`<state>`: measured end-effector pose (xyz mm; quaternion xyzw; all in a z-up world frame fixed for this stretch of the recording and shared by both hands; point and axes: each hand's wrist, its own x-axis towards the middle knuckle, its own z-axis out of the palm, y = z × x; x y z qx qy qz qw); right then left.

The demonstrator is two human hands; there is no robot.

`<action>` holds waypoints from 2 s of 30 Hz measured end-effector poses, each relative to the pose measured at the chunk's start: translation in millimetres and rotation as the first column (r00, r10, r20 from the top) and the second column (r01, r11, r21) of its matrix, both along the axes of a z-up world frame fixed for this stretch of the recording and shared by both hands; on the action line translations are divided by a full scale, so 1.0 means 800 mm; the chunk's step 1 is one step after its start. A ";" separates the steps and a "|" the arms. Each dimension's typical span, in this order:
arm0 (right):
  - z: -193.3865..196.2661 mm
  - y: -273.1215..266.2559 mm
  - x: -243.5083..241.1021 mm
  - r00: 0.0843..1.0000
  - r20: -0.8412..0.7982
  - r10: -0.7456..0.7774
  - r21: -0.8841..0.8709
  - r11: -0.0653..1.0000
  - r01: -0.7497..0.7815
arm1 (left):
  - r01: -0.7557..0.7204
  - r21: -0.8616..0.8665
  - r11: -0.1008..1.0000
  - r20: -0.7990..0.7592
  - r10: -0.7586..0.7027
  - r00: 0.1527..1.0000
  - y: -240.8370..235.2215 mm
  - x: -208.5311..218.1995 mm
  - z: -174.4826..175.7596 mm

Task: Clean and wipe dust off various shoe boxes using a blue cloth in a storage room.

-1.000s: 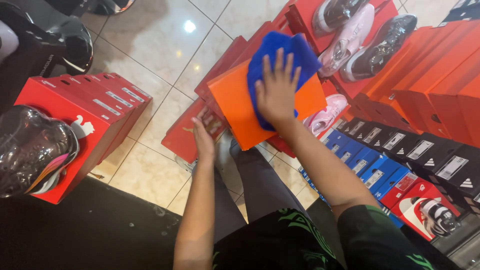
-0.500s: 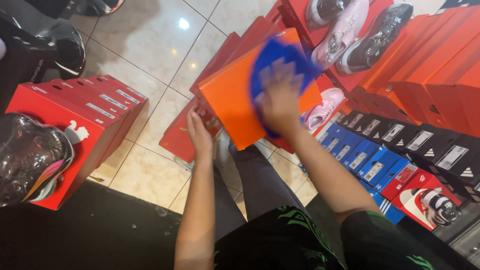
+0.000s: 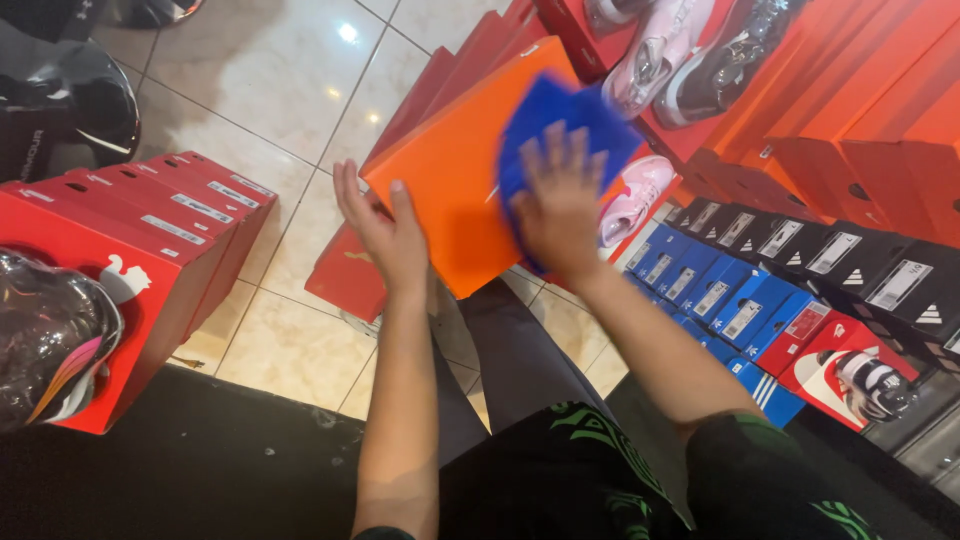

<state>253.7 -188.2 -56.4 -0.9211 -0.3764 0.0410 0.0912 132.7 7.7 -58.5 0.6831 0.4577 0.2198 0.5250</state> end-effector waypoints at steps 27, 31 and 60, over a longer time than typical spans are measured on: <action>0.009 -0.057 0.045 0.995 -0.088 0.038 -0.030 0.999 -0.041 | -0.035 0.063 0.997 -0.023 0.037 0.999 -0.010 0.025 -0.019; 0.010 0.007 -0.001 0.991 -0.118 0.060 -0.001 0.998 -0.061 | -0.032 -0.105 0.994 0.143 0.047 0.989 -0.004 0.020 -0.030; 0.021 0.091 -0.033 0.873 -0.034 0.486 0.167 0.864 -0.474 | -0.003 -0.481 0.877 0.295 0.166 0.941 -0.018 0.004 0.001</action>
